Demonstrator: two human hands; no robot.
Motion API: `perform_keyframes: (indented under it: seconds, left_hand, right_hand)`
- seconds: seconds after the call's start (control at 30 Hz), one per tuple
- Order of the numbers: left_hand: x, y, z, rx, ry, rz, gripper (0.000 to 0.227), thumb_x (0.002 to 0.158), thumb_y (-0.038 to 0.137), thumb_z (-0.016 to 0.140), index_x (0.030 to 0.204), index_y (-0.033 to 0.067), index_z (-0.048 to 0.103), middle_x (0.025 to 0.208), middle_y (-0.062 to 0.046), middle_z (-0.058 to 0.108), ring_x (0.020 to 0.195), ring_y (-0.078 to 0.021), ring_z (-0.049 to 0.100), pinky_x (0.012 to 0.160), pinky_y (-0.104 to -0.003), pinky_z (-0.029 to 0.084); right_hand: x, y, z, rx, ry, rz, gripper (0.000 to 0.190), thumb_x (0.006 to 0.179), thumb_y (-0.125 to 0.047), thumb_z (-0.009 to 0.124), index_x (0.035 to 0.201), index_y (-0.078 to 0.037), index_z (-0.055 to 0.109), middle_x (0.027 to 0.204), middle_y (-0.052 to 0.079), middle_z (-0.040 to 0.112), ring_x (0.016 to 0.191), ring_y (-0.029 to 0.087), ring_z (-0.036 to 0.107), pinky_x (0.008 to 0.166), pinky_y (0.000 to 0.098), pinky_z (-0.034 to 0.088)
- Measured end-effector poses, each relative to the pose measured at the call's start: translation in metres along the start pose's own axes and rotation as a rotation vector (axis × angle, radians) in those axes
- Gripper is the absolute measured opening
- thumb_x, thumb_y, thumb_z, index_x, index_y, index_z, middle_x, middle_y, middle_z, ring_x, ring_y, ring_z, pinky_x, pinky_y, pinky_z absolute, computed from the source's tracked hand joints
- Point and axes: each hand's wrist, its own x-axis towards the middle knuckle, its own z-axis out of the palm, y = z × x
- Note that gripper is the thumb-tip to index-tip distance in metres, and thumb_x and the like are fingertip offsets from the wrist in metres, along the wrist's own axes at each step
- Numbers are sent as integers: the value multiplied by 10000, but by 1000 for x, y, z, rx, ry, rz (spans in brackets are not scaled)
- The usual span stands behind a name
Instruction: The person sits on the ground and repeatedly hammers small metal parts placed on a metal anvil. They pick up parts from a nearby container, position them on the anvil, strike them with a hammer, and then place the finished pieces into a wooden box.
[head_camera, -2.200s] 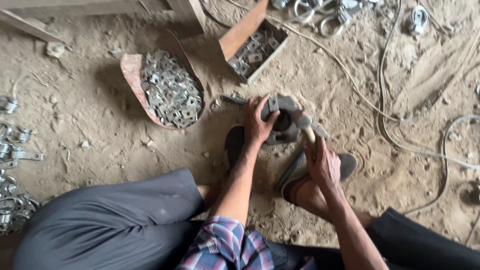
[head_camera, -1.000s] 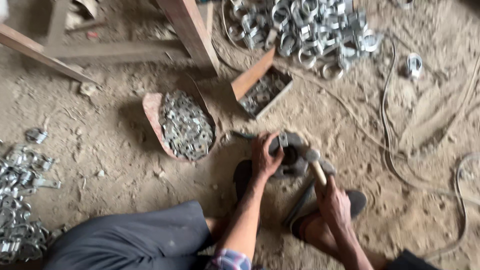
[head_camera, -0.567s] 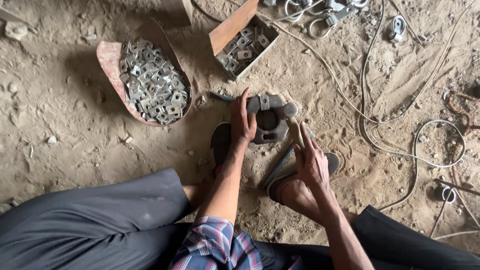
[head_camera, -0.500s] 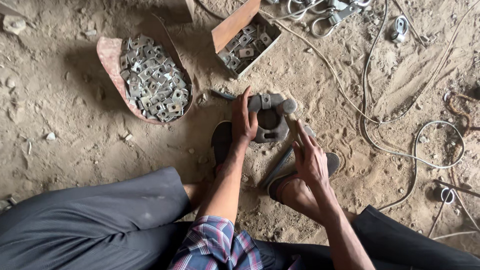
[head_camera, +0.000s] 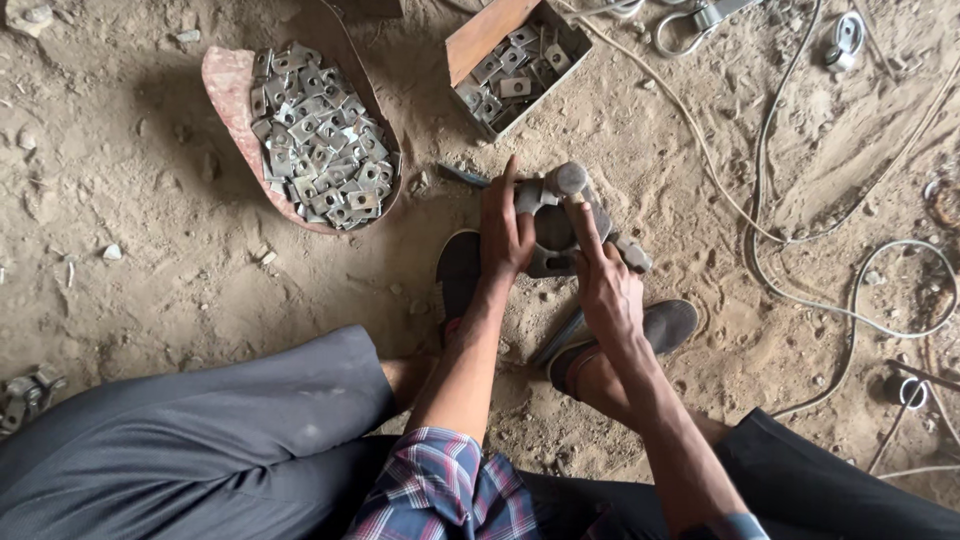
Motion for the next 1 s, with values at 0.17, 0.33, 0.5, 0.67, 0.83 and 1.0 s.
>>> perform_keyframes:
  seconds: [0.17, 0.33, 0.5, 0.67, 0.83, 1.0]
  left_hand:
    - [-5, -5, 1, -14, 8, 56, 694, 903, 88, 469, 1588, 33, 373, 1336, -209, 567, 1227, -404, 552, 1127, -509, 431]
    - [-2, 3, -3, 107, -32, 76, 548, 878, 21, 496, 1407, 129, 590, 1363, -149, 560, 1284, -369, 524, 1136, -493, 427]
    - [-5, 5, 1, 245, 20, 122, 436, 836, -8, 579, 1233, 145, 669, 1361, -132, 530, 1298, -359, 473, 1125, -517, 390]
    - [-5, 1, 2, 279, -45, 139, 414, 796, -7, 600, 1150, 164, 727, 1384, -97, 539, 1305, -349, 474, 1162, -511, 394]
    - [-7, -4, 8, 212, 35, 140, 597, 871, -18, 547, 1435, 179, 539, 1466, -146, 499, 1387, -343, 466, 1225, -503, 363]
    - [-7, 10, -1, 184, 117, 84, 743, 906, 34, 484, 1620, 111, 291, 1571, -220, 387, 1484, -409, 381, 1273, -556, 253]
  right_hand:
    - [-4, -3, -2, 90, -7, -2, 731, 1036, -155, 569, 1669, -257, 219, 887, 198, 673, 610, 310, 646, 503, 467, 559]
    - [-5, -6, -12, 268, 91, -69, 706, 1040, -130, 572, 1660, -243, 255, 997, 251, 715, 653, 329, 691, 554, 480, 568]
    - [-28, 7, -12, 282, 15, 117, 662, 1063, -125, 502, 1667, -238, 256, 860, 222, 727, 602, 330, 689, 611, 490, 568]
    - [-39, 17, -15, 268, 80, 13, 660, 1057, -106, 505, 1652, -211, 240, 1027, 236, 747, 642, 340, 714, 579, 485, 585]
    - [-39, 15, -19, 266, 37, 23, 693, 1023, -91, 498, 1659, -220, 253, 1010, 226, 751, 593, 328, 702, 589, 480, 582]
    - [-26, 5, -35, 246, 57, 67, 638, 1070, -125, 510, 1661, -211, 288, 881, 233, 716, 538, 299, 652, 548, 463, 551]
